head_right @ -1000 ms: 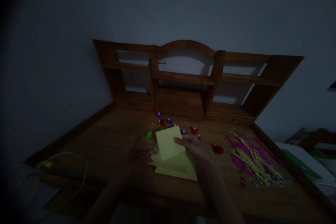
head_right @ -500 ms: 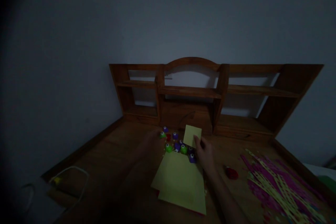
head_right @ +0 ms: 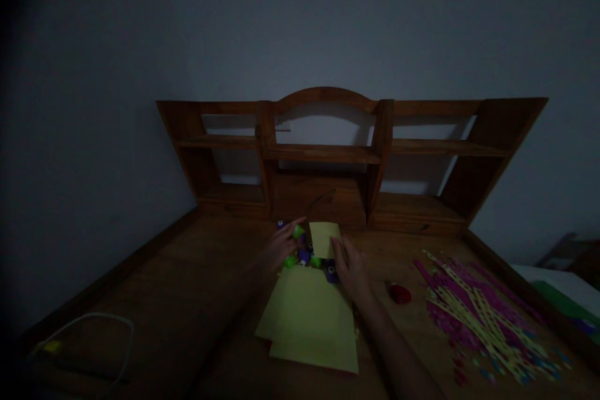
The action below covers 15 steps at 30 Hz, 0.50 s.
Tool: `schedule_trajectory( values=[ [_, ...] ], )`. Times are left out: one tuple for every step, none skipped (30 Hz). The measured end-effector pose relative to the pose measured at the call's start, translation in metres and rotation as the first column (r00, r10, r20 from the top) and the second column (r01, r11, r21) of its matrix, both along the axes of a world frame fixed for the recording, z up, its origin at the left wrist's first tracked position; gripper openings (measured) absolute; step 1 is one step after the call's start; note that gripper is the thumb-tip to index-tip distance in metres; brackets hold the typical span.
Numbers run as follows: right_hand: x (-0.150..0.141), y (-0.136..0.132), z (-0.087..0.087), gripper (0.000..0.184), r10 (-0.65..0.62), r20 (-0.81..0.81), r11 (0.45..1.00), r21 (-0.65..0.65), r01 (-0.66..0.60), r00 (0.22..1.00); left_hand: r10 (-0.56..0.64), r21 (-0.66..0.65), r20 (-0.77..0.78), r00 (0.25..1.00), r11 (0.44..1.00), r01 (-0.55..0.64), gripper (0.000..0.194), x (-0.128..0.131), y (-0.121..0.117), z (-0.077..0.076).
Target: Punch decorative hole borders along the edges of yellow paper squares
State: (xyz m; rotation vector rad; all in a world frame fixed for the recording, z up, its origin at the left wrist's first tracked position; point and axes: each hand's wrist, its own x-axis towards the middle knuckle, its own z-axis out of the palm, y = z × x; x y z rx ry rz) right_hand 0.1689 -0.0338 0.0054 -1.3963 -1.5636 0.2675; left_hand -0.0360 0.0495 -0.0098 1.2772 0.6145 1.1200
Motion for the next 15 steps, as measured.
schedule_trajectory(
  values=[
    [-0.0012,-0.0004,0.0001,0.042,0.001,-0.019,1.000,0.002,-0.001,1.000,-0.026,-0.021,0.046,0.999,0.999,0.027,0.055,0.0002,-0.0006,0.0015],
    [-0.0024,-0.0006,-0.0001,0.042,0.003,-0.040,1.000,0.004,-0.002,0.999,-0.049,-0.048,0.092,0.995,0.997,0.054,0.053,0.0006,-0.0011,0.0027],
    [-0.0035,-0.0005,-0.0005,0.042,0.003,-0.062,1.000,0.004,-0.003,0.998,-0.066,-0.078,0.133,0.989,0.994,0.077,0.050,0.0013,-0.0016,0.0034],
    [-0.0045,-0.0003,-0.0012,0.042,0.005,-0.082,1.000,0.006,-0.004,0.997,-0.080,-0.105,0.160,0.984,0.990,0.097,0.047,0.0020,-0.0021,0.0034],
    [-0.0052,0.0001,-0.0020,0.042,0.008,-0.094,1.000,0.007,-0.007,0.996,-0.089,-0.119,0.177,0.980,0.987,0.111,0.043,0.0026,-0.0025,0.0029],
    [-0.0057,0.0005,-0.0030,0.043,0.008,-0.099,1.000,0.010,-0.007,0.995,-0.095,-0.121,0.184,0.978,0.985,0.119,0.040,0.0031,-0.0028,0.0019],
    [-0.0057,0.0008,-0.0041,0.043,0.004,-0.097,1.000,0.015,-0.003,0.995,-0.101,-0.118,0.183,0.978,0.985,0.124,0.038,0.0034,-0.0031,0.0006],
    [-0.0054,0.0012,-0.0052,0.044,-0.002,-0.090,1.000,0.020,0.004,0.996,-0.105,-0.113,0.178,0.978,0.985,0.127,0.037,0.0034,-0.0033,-0.0006],
    [-0.0049,0.0015,-0.0063,0.044,-0.010,-0.081,1.000,0.026,0.012,0.997,-0.110,-0.109,0.171,0.979,0.985,0.130,0.037,0.0033,-0.0035,-0.0017],
    [-0.0042,0.0018,-0.0073,0.044,-0.019,-0.074,0.999,0.032,0.022,0.997,-0.114,-0.107,0.164,0.980,0.985,0.133,0.037,0.0031,-0.0037,-0.0025],
    [-0.0036,0.0020,-0.0081,0.044,-0.031,-0.070,0.999,0.038,0.033,0.997,-0.118,-0.107,0.156,0.981,0.985,0.135,0.038,0.0028,-0.0040,-0.0027],
    [-0.0031,0.0020,-0.0087,0.043,-0.040,-0.067,0.998,0.041,0.043,0.997,-0.123,-0.110,0.148,0.981,0.984,0.140,0.039,0.0026,-0.0046,-0.0024],
    [-0.0030,0.0019,-0.0090,0.042,-0.045,-0.066,0.998,0.041,0.047,0.997,-0.128,-0.112,0.143,0.981,0.983,0.145,0.039,0.0025,-0.0055,-0.0015],
    [-0.0031,0.0016,-0.0091,0.041,-0.047,-0.071,0.998,0.038,0.050,0.996,-0.133,-0.114,0.142,0.981,0.982,0.150,0.039,0.0025,-0.0068,-0.0001],
    [-0.0036,0.0011,-0.0089,0.039,-0.049,-0.082,0.998,0.036,0.052,0.995,-0.135,-0.113,0.145,0.980,0.982,0.152,0.039,0.0026,-0.0084,0.0018]
  ],
)
